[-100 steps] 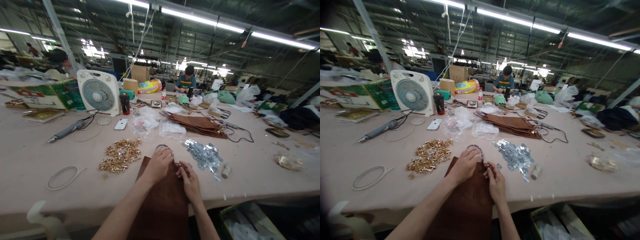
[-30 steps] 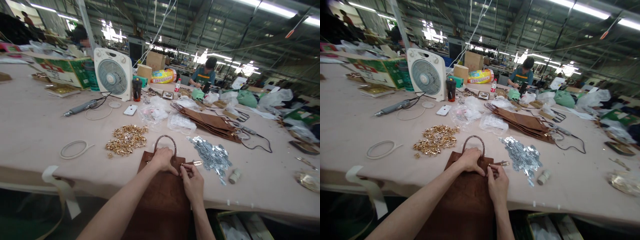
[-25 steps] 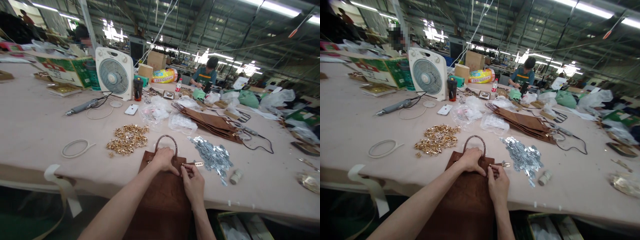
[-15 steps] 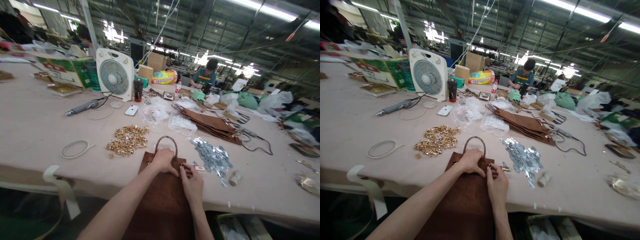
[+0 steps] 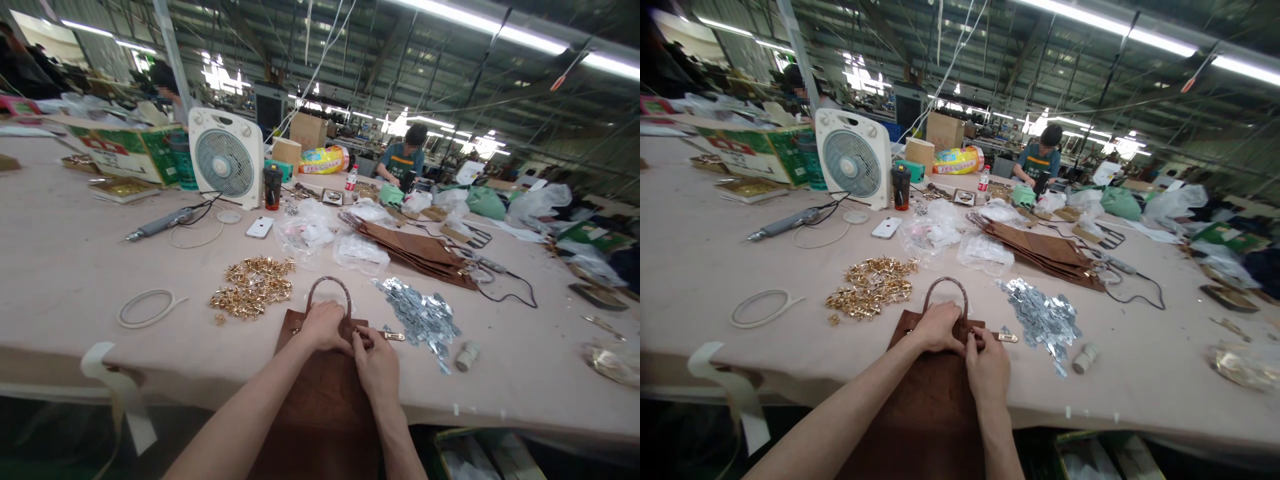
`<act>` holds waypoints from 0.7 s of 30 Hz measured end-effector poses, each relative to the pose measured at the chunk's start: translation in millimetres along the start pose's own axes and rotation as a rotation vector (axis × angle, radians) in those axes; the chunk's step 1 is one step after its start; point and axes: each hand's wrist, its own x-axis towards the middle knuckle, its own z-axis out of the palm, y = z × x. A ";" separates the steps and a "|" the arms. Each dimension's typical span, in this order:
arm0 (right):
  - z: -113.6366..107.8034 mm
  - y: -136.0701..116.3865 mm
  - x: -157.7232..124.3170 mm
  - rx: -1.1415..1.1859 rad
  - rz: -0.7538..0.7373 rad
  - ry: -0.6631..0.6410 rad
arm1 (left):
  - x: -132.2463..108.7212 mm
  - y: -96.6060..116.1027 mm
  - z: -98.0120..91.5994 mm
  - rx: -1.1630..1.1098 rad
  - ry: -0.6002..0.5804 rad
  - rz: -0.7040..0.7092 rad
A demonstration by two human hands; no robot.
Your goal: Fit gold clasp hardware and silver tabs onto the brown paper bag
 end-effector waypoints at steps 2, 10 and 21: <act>0.7 1.2 -2.8 0.034 -0.006 0.005 | -0.8 -0.7 -0.4 -0.009 0.004 0.000; -13.6 7.5 -29.8 0.539 0.076 0.158 | -11.2 3.1 -2.4 -0.093 0.060 -0.004; -44.9 6.4 -29.4 0.909 0.220 0.067 | -33.6 55.3 -79.0 -0.103 0.201 0.161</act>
